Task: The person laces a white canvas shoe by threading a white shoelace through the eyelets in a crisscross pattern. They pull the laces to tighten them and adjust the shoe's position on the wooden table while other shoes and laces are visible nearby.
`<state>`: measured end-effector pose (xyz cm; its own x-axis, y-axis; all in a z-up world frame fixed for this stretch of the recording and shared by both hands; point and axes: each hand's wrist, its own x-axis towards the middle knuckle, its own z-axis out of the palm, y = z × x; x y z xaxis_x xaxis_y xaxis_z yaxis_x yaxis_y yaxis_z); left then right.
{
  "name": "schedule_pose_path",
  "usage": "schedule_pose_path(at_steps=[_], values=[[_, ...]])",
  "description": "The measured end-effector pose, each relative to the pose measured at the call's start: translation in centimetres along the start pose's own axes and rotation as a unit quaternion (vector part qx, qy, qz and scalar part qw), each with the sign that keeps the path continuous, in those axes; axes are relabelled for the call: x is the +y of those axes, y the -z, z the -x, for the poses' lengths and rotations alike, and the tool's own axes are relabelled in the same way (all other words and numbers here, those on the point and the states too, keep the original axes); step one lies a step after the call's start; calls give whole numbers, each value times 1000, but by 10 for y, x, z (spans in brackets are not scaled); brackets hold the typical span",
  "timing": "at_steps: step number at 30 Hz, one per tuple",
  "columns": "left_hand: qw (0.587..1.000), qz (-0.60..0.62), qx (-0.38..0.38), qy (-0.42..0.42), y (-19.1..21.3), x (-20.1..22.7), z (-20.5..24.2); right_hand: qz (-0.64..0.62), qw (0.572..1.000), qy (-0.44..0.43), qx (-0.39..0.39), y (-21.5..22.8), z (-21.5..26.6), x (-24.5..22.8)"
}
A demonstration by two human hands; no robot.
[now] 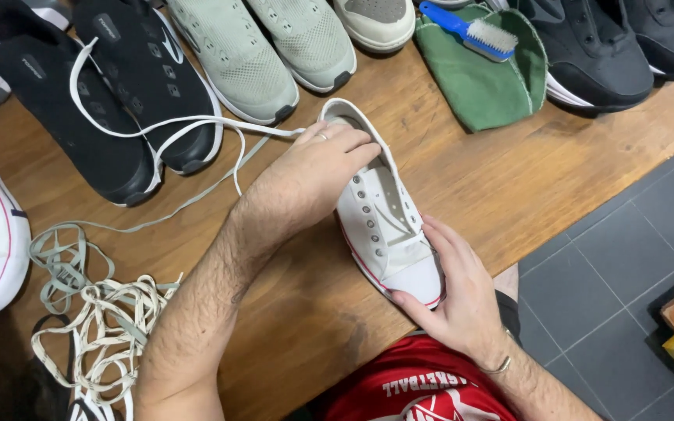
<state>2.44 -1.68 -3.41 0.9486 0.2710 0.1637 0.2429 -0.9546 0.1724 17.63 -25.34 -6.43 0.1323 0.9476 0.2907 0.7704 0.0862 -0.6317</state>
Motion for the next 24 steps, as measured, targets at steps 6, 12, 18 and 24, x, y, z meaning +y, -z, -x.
schedule_pose_path(at_steps=[6,12,18,24], values=[[993,-19,-111,29,0,-1,0,2,1000,-3,-7,-6,2,6],[993,7,-119,26,11,-4,8,24,1000,14,11,-10,5,10],[996,47,-70,17,29,1,18,35,999,14,19,-11,6,12],[993,-76,-81,-30,24,38,10,45,998,16,31,-13,5,11]])
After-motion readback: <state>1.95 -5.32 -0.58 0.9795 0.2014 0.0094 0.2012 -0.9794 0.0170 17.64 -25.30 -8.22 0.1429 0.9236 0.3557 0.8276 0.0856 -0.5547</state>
